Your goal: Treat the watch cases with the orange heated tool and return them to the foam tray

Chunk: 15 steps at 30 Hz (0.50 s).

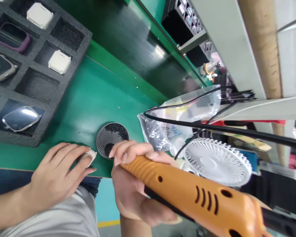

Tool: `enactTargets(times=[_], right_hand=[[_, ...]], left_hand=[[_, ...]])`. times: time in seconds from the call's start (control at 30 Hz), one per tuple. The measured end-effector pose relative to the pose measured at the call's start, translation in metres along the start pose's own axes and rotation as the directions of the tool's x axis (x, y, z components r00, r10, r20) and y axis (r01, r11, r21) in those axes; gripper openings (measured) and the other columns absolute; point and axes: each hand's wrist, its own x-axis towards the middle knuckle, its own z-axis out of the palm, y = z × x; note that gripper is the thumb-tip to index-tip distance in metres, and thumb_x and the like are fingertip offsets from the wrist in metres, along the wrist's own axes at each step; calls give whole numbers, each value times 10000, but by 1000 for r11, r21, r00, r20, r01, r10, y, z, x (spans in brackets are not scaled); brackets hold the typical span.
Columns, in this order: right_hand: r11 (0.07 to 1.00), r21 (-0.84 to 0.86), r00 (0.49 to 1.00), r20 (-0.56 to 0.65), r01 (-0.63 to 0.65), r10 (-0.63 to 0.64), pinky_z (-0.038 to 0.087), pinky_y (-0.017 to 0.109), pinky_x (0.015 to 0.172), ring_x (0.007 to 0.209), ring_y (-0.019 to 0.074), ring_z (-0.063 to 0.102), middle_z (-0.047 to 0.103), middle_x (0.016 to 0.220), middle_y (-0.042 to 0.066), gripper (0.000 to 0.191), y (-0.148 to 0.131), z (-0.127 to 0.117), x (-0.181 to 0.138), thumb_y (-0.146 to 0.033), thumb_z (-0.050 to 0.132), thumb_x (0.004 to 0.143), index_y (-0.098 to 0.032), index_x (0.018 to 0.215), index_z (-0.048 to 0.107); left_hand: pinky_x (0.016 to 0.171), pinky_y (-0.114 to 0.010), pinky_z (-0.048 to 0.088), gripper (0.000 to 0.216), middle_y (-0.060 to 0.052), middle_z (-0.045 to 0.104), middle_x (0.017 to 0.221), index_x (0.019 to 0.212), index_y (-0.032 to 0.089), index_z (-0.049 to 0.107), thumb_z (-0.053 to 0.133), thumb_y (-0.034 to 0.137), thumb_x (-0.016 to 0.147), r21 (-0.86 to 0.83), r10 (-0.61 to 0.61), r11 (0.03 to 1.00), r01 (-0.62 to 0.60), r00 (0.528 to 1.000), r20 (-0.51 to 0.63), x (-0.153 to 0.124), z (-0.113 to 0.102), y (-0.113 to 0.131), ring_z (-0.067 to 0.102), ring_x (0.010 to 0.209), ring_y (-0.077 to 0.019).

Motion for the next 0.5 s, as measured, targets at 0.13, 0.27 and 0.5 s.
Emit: enactTargets(times=[0.13,0.27,0.5], right_hand=[[1000,2,1000,-2,-7,7,496,358,544,596,135,545,562,777,-34,580,3,2,-2,-759,288,963,-285,1104,591],[996,-79,994,103,-30,38,516,368,572,639,146,561,540,818,-34,503,-2,-4,0,-740,499,903,-311,1151,586],[966,-229,926,328,-116,189,570,422,619,797,217,654,583,909,-1,470,-16,-27,4,-628,703,830,-358,1202,601]], left_hand=[[1093,-545,457,246,-161,607,1504,1167,124,720,603,231,979,-66,30,997,-26,998,60,-2,-2,-1,595,1308,-342],[1111,-577,443,355,-174,608,1497,1199,111,717,457,135,959,-126,80,990,-70,994,75,-4,-4,-5,586,1330,-355],[1113,-513,449,254,-82,726,1297,1220,186,739,663,233,982,-79,64,995,-62,998,24,-3,-1,-3,645,1197,-279]])
